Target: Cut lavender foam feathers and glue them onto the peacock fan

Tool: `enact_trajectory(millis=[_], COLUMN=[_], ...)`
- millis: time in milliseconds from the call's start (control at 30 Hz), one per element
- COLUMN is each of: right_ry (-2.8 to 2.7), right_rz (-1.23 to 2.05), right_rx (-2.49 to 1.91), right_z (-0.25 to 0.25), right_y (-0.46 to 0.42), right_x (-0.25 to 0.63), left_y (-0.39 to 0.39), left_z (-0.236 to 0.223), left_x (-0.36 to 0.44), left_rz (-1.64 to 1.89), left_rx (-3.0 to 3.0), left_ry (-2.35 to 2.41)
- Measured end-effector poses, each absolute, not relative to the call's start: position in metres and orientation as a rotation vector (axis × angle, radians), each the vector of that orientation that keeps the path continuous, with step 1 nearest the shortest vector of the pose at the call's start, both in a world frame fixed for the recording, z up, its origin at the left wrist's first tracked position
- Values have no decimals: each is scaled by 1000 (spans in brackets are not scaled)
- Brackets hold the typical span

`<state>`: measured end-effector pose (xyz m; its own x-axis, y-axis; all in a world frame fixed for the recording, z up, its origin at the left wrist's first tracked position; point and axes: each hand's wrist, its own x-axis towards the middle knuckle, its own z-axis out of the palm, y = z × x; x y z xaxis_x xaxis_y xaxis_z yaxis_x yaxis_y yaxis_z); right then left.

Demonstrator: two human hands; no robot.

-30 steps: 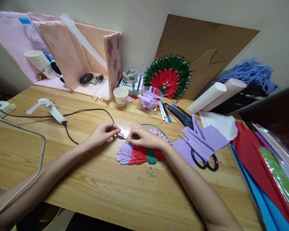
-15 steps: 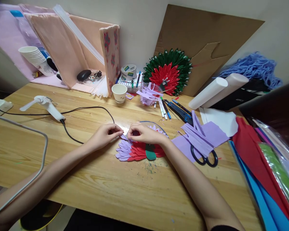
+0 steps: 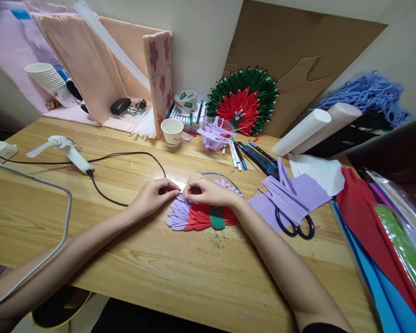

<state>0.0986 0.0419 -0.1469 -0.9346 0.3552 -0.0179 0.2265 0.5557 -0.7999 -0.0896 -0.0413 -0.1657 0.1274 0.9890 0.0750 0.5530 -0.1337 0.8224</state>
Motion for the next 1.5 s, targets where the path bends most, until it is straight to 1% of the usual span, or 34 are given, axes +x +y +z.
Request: enact_trajectory(millis=[533, 800, 1100, 1500], right_ry=[-2639, -2668, -2695, -2701], right_rz=[1310, 1229, 1130, 1144], right_rx=[-514, -572, -610, -612], right_z=[-147, -150, -147, -148], right_y=[40, 40, 35, 36], right_x=[97, 97, 96, 96], left_y=[-39, -42, -41, -41], left_z=[-163, -161, -160, -163], left_x=[-88, -88, -86, -87], left_rz=[871, 784, 790, 823], left_rx=[2009, 2021, 2002, 1888], left_ry=[1385, 1429, 1460, 1477])
